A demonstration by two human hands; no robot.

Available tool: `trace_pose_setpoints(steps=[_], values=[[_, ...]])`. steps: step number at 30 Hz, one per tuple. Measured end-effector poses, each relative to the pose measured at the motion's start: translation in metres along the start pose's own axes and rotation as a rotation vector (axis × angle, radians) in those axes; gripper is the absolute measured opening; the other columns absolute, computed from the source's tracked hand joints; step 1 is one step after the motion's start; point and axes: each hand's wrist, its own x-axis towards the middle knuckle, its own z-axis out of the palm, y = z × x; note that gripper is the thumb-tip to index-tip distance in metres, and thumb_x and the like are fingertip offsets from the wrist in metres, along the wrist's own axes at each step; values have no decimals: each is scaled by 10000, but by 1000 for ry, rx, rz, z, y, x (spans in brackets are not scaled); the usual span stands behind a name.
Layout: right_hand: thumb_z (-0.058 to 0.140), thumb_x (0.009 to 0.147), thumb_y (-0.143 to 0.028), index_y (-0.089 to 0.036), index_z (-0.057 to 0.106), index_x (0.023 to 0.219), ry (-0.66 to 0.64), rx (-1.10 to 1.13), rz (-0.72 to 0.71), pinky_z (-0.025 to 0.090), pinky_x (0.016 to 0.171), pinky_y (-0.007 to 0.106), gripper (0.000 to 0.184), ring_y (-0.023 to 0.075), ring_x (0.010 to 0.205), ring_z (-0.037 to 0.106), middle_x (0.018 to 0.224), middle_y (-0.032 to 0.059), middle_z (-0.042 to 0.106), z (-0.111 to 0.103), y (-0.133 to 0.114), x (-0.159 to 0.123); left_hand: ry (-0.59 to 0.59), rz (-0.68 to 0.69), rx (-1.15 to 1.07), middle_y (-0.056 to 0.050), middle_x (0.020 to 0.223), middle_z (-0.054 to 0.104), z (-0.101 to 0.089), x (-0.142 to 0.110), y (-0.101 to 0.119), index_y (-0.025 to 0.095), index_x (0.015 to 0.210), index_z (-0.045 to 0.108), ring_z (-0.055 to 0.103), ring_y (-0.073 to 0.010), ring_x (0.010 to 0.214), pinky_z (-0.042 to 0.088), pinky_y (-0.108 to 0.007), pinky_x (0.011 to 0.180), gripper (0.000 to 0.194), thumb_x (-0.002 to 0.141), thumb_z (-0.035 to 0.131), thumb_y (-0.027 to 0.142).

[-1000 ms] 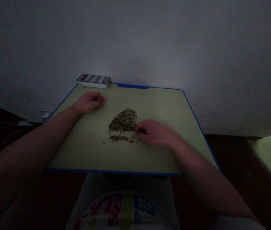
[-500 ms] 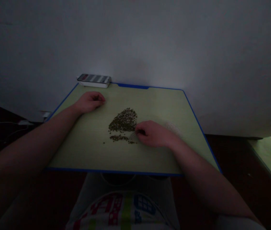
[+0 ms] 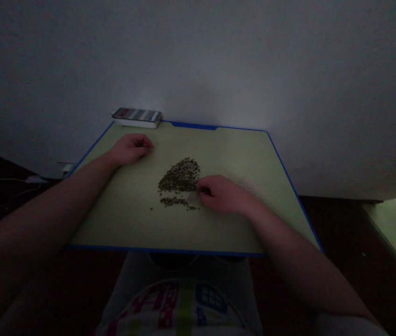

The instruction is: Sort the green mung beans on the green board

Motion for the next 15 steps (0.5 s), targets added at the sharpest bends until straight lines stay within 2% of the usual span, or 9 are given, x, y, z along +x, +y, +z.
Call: trace_pose_setpoints(steps=[15], values=[[472, 784, -147, -182, 598, 772, -11, 1, -10, 313, 574, 258, 131, 130, 624, 485, 702, 8, 578, 2, -4, 0, -6, -35, 5, 14, 614, 525, -1, 0, 2, 143, 773, 637, 457, -109, 559, 364, -234, 529, 212, 598, 607, 259]])
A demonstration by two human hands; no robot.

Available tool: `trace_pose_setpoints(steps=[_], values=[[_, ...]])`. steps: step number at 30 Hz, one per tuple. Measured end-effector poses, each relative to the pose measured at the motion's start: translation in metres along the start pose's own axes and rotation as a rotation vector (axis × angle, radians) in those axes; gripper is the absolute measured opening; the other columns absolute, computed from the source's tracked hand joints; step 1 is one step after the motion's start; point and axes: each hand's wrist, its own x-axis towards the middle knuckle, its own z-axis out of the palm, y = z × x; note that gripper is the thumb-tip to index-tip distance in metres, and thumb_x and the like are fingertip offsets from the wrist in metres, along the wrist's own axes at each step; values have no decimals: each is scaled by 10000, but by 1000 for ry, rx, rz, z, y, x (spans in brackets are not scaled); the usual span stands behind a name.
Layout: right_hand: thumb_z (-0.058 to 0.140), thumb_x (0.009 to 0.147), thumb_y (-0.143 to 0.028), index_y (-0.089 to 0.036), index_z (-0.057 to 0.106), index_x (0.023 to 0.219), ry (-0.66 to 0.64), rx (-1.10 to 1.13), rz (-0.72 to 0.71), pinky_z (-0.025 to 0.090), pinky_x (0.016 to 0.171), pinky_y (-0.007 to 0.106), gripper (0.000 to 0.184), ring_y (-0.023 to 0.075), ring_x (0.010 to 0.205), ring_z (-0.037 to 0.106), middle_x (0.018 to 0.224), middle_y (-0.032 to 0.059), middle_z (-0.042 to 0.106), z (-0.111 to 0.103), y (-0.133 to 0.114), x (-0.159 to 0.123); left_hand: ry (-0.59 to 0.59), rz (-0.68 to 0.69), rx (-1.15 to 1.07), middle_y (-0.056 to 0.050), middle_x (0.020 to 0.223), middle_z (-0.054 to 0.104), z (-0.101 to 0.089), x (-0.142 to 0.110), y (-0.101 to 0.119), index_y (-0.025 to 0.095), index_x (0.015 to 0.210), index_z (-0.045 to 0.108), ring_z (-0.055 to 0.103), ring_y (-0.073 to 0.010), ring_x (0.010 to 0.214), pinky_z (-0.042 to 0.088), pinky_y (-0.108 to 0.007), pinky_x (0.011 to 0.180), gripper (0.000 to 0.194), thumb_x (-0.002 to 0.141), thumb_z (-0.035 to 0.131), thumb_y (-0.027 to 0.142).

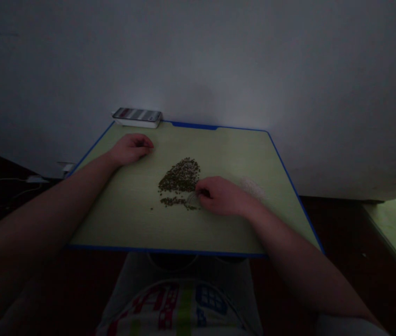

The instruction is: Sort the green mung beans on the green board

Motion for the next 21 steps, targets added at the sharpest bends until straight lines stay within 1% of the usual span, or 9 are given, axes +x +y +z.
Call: trace_pose_setpoints(steps=[6, 15, 21], values=[[473, 779, -149, -184, 585, 743, 18, -3, 22, 297, 559, 262, 122, 126, 600, 471, 667, 0, 559, 0, 1, -1, -3, 20, -16, 10, 608, 525, 0, -1, 1, 149, 756, 622, 446, -105, 555, 353, -238, 532, 187, 610, 609, 266], [482, 770, -155, -177, 594, 747, 54, -3, 61, 300, 561, 263, 116, 127, 603, 483, 675, 5, 571, 2, 2, 1, -10, 35, -24, 21, 599, 508, 1, 0, -2, 146, 753, 610, 434, -93, 543, 339, -222, 516, 181, 616, 609, 265], [479, 764, -135, -177, 586, 736, 57, 6, 27, 299, 558, 260, 118, 125, 602, 475, 670, 0, 562, 3, 1, 2, -7, 33, -35, 23, 603, 505, 1, 0, -3, 142, 761, 608, 434, -92, 547, 342, -221, 517, 184, 620, 608, 259]])
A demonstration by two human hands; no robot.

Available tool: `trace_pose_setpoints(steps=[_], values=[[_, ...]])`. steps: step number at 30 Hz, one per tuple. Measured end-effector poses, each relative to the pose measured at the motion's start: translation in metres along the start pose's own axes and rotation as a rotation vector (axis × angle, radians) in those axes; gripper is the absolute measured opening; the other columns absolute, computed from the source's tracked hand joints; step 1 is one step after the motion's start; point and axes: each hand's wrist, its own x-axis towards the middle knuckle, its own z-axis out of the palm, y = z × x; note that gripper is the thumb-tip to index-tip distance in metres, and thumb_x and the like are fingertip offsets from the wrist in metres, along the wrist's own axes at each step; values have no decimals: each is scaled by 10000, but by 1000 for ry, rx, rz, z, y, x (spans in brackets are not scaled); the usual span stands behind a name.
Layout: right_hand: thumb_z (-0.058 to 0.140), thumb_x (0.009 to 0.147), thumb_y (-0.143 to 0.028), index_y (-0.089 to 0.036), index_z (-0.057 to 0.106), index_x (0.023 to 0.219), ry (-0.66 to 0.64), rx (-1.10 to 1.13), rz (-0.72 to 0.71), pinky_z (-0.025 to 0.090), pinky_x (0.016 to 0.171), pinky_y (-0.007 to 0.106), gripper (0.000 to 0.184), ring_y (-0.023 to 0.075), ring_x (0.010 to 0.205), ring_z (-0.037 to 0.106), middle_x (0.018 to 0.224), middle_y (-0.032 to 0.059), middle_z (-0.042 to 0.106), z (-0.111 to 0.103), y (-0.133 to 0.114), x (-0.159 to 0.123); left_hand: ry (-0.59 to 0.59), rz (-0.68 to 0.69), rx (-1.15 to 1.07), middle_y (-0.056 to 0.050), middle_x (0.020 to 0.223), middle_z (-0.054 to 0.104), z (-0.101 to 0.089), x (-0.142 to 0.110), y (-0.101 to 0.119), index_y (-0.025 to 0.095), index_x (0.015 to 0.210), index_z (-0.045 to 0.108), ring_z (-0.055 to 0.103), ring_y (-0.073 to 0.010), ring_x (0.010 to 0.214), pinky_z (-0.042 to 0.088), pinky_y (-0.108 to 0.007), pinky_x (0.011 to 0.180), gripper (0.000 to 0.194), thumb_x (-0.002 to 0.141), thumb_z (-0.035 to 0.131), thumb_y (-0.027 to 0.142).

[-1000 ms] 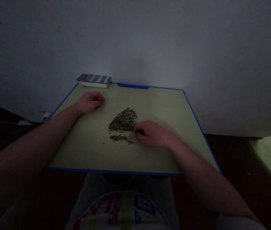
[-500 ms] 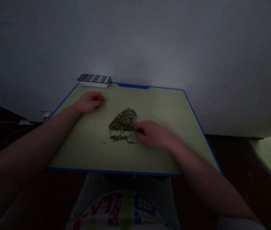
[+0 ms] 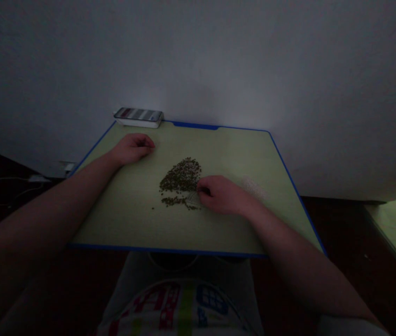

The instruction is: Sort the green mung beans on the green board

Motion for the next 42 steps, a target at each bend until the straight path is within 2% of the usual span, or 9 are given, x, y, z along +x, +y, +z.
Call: trace_pose_setpoints(steps=[26, 37, 42], values=[[496, 772, -141, -162, 623, 761, -37, 19, -59, 307, 560, 249, 129, 121, 606, 482, 680, 6, 581, 3, -4, 2, 11, 11, 25, 11, 635, 533, 0, 2, -7, 141, 785, 634, 465, -108, 582, 369, -235, 546, 201, 625, 613, 261], [484, 762, -128, -176, 592, 730, -16, -6, 15, 294, 559, 256, 122, 118, 594, 466, 659, -3, 563, 0, -6, 0, 15, 20, 27, 10, 619, 526, -1, 0, -4, 138, 777, 639, 449, -102, 562, 358, -234, 532, 183, 635, 624, 254], [480, 771, -135, -180, 569, 728, -1, -9, -8, 297, 566, 253, 108, 119, 606, 468, 669, -4, 553, 1, -6, 2, 7, 9, 24, 17, 601, 517, -1, 1, -4, 141, 774, 636, 447, -102, 550, 355, -230, 519, 189, 628, 618, 261]])
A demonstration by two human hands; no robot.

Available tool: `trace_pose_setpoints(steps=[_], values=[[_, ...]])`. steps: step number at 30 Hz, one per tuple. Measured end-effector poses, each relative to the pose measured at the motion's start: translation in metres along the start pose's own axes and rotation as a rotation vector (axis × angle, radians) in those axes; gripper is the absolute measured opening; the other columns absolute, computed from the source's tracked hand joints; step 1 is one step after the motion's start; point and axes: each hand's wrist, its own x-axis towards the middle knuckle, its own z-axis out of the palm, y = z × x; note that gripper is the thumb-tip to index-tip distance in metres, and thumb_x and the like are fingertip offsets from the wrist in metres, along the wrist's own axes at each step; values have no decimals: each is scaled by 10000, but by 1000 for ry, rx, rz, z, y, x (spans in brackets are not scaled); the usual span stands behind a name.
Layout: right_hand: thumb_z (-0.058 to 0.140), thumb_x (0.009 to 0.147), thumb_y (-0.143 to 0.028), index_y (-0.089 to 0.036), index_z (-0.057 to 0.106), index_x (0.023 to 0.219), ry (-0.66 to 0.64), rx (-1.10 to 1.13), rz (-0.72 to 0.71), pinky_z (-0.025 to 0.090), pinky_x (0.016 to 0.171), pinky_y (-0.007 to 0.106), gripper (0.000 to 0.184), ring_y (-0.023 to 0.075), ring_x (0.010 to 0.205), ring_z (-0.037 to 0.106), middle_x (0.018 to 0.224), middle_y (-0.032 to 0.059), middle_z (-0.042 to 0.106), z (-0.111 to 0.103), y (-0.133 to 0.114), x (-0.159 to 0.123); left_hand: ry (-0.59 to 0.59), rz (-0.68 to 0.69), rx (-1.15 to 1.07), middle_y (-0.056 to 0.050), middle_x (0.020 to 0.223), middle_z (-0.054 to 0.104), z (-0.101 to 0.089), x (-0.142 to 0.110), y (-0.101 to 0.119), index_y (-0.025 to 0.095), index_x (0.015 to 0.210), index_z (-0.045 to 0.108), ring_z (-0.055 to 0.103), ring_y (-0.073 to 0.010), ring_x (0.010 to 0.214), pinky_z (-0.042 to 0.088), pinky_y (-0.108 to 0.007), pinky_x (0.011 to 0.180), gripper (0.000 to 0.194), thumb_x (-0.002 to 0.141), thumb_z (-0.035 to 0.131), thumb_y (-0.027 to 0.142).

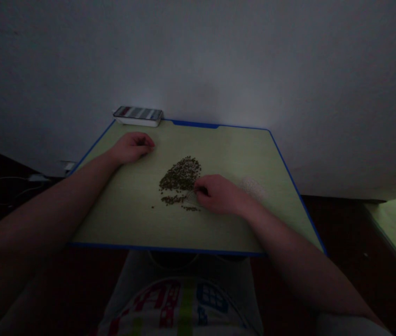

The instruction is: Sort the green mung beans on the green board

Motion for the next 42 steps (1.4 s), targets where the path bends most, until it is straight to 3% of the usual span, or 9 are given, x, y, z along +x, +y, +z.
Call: trace_pose_setpoints(steps=[14, 26, 42], values=[[486, 766, -132, -168, 607, 763, -19, 10, -42, 303, 569, 246, 126, 119, 614, 475, 682, 1, 565, 0, 0, -1, 9, 6, 7, 16, 596, 521, 0, -1, 7, 145, 736, 620, 447, -96, 544, 356, -220, 507, 178, 600, 608, 259], [487, 786, -142, -175, 608, 774, -22, 22, -80, 313, 588, 247, 127, 121, 630, 476, 708, 7, 584, 6, -8, 1, 7, -10, -3, 13, 605, 536, 0, 1, 1, 149, 756, 633, 452, -98, 538, 355, -222, 499, 194, 601, 621, 265], [481, 763, -133, -169, 605, 754, -23, 21, -49, 302, 566, 249, 129, 118, 606, 474, 676, -1, 566, 2, -4, -1, 0, -8, -10, 13, 604, 531, 0, 0, 4, 148, 752, 628, 448, -98, 543, 356, -221, 506, 180, 612, 620, 260]])
